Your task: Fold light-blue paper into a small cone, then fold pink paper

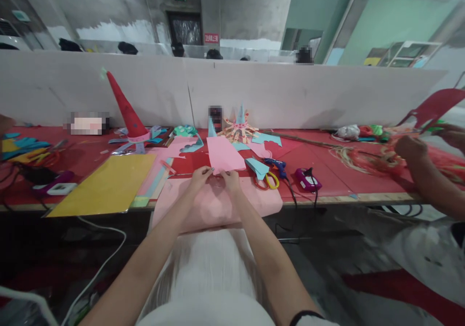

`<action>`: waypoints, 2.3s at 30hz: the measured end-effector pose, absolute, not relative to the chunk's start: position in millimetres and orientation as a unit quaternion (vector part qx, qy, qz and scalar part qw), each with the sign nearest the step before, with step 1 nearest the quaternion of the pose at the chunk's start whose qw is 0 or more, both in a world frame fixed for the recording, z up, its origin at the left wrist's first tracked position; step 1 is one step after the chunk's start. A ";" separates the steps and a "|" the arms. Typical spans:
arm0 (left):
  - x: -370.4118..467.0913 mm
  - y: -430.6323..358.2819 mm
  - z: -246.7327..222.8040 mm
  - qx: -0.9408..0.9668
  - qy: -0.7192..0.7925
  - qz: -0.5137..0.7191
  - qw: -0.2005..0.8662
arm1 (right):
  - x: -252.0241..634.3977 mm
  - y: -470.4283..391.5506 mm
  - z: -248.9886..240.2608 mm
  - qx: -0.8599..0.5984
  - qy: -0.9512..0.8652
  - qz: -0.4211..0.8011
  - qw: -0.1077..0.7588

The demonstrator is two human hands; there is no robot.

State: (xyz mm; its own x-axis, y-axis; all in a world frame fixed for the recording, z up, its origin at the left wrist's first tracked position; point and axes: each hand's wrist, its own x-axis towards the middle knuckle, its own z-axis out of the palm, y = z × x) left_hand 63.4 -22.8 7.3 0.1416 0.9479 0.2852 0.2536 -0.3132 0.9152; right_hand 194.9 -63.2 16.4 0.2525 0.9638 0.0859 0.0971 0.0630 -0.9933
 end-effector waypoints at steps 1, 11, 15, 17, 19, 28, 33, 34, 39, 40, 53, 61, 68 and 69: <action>63.4 -23.0 7.3 0.659 0.456 0.472 0.368 | 195.3 -62.4 15.2 -0.565 -0.475 0.385 0.554; 62.0 -21.0 4.1 0.661 0.446 0.473 0.375 | 197.5 -57.5 5.9 -0.564 -0.478 0.372 0.562; 62.2 -21.0 4.6 0.658 0.446 0.476 0.377 | 195.5 -60.7 10.8 -0.549 -0.473 0.396 0.565; 61.9 -21.0 5.1 0.659 0.442 0.478 0.377 | 193.9 -63.7 16.0 -0.561 -0.468 0.389 0.561; 61.4 -21.0 5.3 0.659 0.440 0.480 0.376 | 192.3 -66.6 21.1 -0.566 -0.466 0.386 0.560; 62.3 -22.2 7.4 0.649 0.452 0.482 0.376 | 194.4 -65.8 21.5 -0.588 -0.501 0.352 0.528; 62.0 -22.7 7.9 0.647 0.447 0.483 0.385 | 193.8 -66.4 21.9 -0.563 -0.484 0.390 0.544; 61.6 -22.5 7.6 0.648 0.446 0.482 0.387 | 193.1 -66.7 22.2 -0.555 -0.477 0.398 0.553; 60.0 -20.6 5.1 0.661 0.439 0.485 0.368 | 191.4 -67.1 22.6 -0.554 -0.470 0.401 0.558; 60.0 -20.5 4.7 0.663 0.440 0.485 0.363 | 191.4 -67.2 23.0 -0.559 -0.470 0.401 0.554; 60.8 -24.6 10.7 0.655 0.449 0.476 0.378 | 190.7 -70.4 30.0 -0.559 -0.476 0.397 0.551; 60.3 -23.2 10.2 0.660 0.450 0.470 0.375 | 192.8 -66.9 22.3 -0.571 -0.497 0.363 0.543; 59.3 -23.2 9.1 0.661 0.449 0.467 0.378 | 193.5 -63.4 16.6 -0.564 -0.496 0.365 0.550; 59.1 -23.4 8.9 0.662 0.448 0.468 0.377 | 192.9 -64.2 17.2 -0.561 -0.492 0.370 0.553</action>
